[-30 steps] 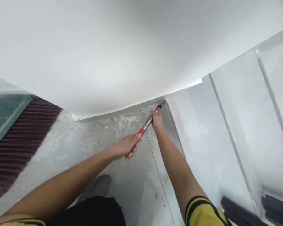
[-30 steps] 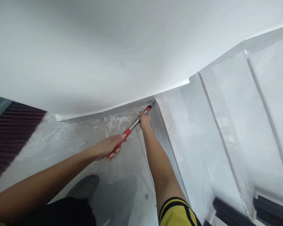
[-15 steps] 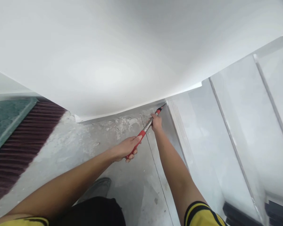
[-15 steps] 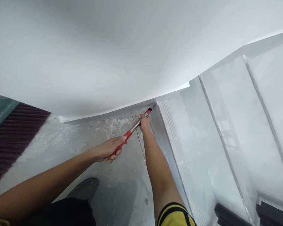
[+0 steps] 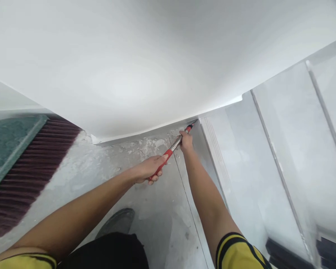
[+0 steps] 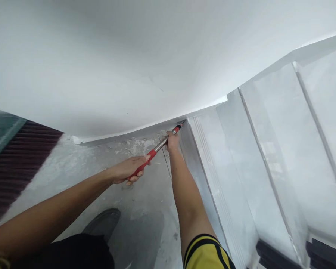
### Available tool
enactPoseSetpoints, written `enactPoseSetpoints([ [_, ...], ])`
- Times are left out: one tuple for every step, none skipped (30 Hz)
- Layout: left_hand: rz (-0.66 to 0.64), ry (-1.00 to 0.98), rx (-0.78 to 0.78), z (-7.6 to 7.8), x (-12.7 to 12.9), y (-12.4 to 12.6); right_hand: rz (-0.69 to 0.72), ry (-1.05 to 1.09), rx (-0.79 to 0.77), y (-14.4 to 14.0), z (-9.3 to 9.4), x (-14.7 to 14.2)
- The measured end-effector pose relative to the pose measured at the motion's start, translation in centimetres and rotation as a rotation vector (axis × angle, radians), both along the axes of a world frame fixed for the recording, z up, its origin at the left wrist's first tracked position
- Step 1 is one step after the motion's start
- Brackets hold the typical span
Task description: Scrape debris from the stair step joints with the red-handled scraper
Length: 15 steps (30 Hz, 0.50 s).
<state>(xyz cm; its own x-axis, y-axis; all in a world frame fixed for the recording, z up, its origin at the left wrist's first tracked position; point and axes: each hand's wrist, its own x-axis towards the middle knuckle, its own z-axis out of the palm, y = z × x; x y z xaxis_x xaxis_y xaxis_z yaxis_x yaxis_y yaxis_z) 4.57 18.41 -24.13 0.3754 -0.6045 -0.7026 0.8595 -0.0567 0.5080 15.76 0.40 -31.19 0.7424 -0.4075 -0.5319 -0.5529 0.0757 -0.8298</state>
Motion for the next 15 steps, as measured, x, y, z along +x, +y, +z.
enactPoseSetpoints([
  [-0.009,0.016,0.002,0.05,0.02,-0.03,0.001,0.000,0.002,-0.03,0.02,-0.01],
  [-0.017,0.029,0.010,0.10,0.02,-0.08,0.007,0.005,0.008,-0.07,0.05,-0.02],
  [-0.023,0.034,0.021,0.15,0.00,-0.14,0.013,0.015,0.015,-0.12,0.06,-0.03],
  [-0.022,0.027,0.032,0.18,-0.02,-0.21,0.019,0.026,0.018,-0.17,0.06,-0.02],
  [-0.015,0.009,0.037,0.19,-0.05,-0.27,0.023,0.029,0.020,-0.20,0.04,-0.01],
  [-0.008,-0.008,0.035,0.19,-0.09,-0.32,0.027,0.024,0.023,-0.22,0.01,-0.01],
  [-0.003,-0.018,0.026,0.20,-0.13,-0.35,0.022,0.015,0.023,-0.24,-0.01,-0.05],
  [-0.004,-0.016,0.016,0.21,-0.19,-0.36,0.011,0.005,0.023,-0.24,-0.03,-0.13],
  [-0.010,-0.005,0.009,0.22,-0.25,-0.35,0.001,-0.002,0.027,-0.25,-0.05,-0.26],
  [-0.016,0.009,0.009,0.23,-0.32,-0.33,-0.006,-0.002,0.035,-0.25,-0.06,-0.39],
  [-0.024,0.020,0.014,0.22,-0.36,-0.28,-0.007,0.003,0.044,-0.26,-0.07,-0.51],
  [-0.030,0.020,0.022,0.19,-0.38,-0.22,-0.002,0.012,0.052,-0.25,-0.09,-0.58],
  [-0.031,0.008,0.029,0.13,-0.36,-0.15,0.003,0.016,0.057,-0.23,-0.13,-0.57],
  [-0.031,-0.012,0.035,0.05,-0.32,-0.07,0.009,0.017,0.060,-0.19,-0.19,-0.48],
  [-0.030,-0.035,0.036,-0.04,-0.25,0.00,0.009,0.014,0.061,-0.14,-0.26,-0.35],
])
